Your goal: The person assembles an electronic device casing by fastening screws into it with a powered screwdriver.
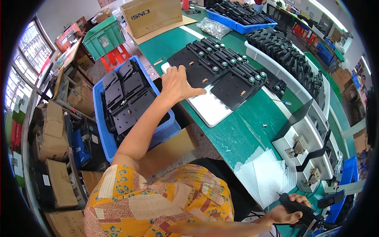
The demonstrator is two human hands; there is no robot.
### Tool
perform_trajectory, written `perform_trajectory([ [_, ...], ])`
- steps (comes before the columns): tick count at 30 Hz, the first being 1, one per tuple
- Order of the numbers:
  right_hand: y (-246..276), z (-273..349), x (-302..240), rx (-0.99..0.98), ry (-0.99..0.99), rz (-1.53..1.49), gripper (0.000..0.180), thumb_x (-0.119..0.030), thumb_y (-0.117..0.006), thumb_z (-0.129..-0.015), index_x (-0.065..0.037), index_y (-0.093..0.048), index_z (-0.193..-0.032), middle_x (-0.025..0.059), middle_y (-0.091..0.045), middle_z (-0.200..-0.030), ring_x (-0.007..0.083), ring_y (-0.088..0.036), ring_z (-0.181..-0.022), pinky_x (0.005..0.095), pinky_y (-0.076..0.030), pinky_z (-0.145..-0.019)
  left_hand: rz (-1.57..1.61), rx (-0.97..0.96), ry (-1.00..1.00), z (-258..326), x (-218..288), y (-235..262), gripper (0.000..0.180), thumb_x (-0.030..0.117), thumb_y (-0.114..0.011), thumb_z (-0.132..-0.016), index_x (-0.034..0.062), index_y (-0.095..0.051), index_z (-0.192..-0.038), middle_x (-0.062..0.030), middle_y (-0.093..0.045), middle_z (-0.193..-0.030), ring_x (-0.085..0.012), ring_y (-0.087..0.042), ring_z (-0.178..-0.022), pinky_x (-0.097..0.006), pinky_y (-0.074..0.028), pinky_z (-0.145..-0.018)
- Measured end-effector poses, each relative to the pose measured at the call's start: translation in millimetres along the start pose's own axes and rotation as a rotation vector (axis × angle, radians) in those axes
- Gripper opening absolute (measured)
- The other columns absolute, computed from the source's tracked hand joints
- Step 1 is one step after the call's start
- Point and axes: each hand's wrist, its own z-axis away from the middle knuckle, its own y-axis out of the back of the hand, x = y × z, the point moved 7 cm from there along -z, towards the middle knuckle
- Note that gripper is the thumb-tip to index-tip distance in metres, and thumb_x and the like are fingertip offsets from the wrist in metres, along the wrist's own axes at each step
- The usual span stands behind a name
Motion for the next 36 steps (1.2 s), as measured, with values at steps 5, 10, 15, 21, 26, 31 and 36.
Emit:
perform_trajectory([
  [5, -1.2, -0.3, 2.7, 0.006, -0.007, 0.001, 0.056, -0.051, -0.072, -0.094, -0.004, -0.051, -0.116, 0.0072, -0.050, -0.095, 0.0190, -0.050, -0.079, 0.0327, -0.045, -0.073, -0.001, -0.057, 0.034, -2.6, -10.0, -1.9, 0.111, 0.072, -0.087, -0.051, -0.0090, -0.061, -0.123, -0.0239, -0.061, -0.113, -0.0374, -0.058, -0.110, -0.045, -0.049, -0.095],
  [10, -0.1, 1.5, 0.0, 0.008, -0.008, 0.035, 0.056, -0.051, -0.072, -0.093, -0.004, -0.051, -0.116, 0.0075, -0.050, -0.095, 0.0197, -0.050, -0.079, 0.0336, -0.045, -0.073, 0.055, 0.050, -0.047, 1.2, -8.9, -1.4, 0.104, 0.072, -0.087, -0.050, -0.0131, -0.064, -0.105, -0.0230, -0.057, -0.107, -0.0370, -0.053, -0.107, -0.047, -0.050, -0.090],
  [15, 0.2, -2.4, 6.9, 0.028, -0.030, -0.025, 0.062, -0.058, -0.071, -0.089, -0.006, -0.051, -0.114, 0.0095, -0.050, -0.094, 0.0203, -0.049, -0.077, 0.0336, -0.045, -0.070, 0.098, 0.134, -0.089, 11.7, -18.4, 6.1, 0.103, 0.071, -0.089, -0.051, -0.0120, -0.062, -0.107, -0.0209, -0.056, -0.108, -0.0362, -0.055, -0.107, -0.046, -0.050, -0.093],
  [21, 9.4, -3.9, 4.7, 0.028, -0.057, -0.021, 0.066, -0.062, -0.073, -0.086, -0.007, -0.053, -0.117, 0.0091, -0.053, -0.098, 0.0200, -0.052, -0.080, 0.0328, -0.046, -0.072, 0.179, 0.175, -0.191, 22.0, -7.0, 5.9, 0.102, 0.066, -0.091, -0.051, -0.0104, -0.062, -0.112, -0.0204, -0.057, -0.108, -0.0360, -0.057, -0.106, -0.044, -0.049, -0.095],
  [26, 27.6, 4.5, 24.5, 0.121, -0.148, -0.408, 0.070, -0.065, -0.075, -0.085, -0.011, -0.054, -0.125, 0.0092, -0.056, -0.102, 0.0198, -0.055, -0.084, 0.0332, -0.049, -0.074, 0.339, 0.092, -0.458, 66.1, 48.4, 38.4, 0.089, 0.042, -0.094, -0.054, -0.0038, -0.061, -0.123, -0.0148, -0.061, -0.114, -0.0302, -0.061, -0.110, -0.039, -0.047, -0.097],
  [31, -5.0, -0.1, 16.1, 0.059, -0.061, -0.137, 0.073, -0.068, -0.071, -0.086, -0.009, -0.054, -0.125, 0.0102, -0.059, -0.098, 0.0217, -0.059, -0.078, 0.0370, -0.052, -0.071, 0.601, -0.228, -0.855, 135.2, 149.7, 32.9, 0.096, 0.043, -0.093, -0.049, -0.0010, -0.057, -0.127, -0.0154, -0.056, -0.118, -0.0337, -0.058, -0.110, -0.040, -0.047, -0.095],
  [36, -4.7, -0.9, 6.1, 0.039, -0.024, -0.136, 0.072, -0.068, -0.070, -0.087, -0.007, -0.056, -0.122, 0.0108, -0.060, -0.094, 0.0228, -0.060, -0.073, 0.0377, -0.054, -0.068, 0.636, -0.322, -1.087, 164.5, 222.6, -2.1, 0.095, 0.040, -0.093, -0.046, -0.0004, -0.057, -0.124, -0.0183, -0.054, -0.116, -0.0403, -0.055, -0.110, -0.045, -0.047, -0.094],
])
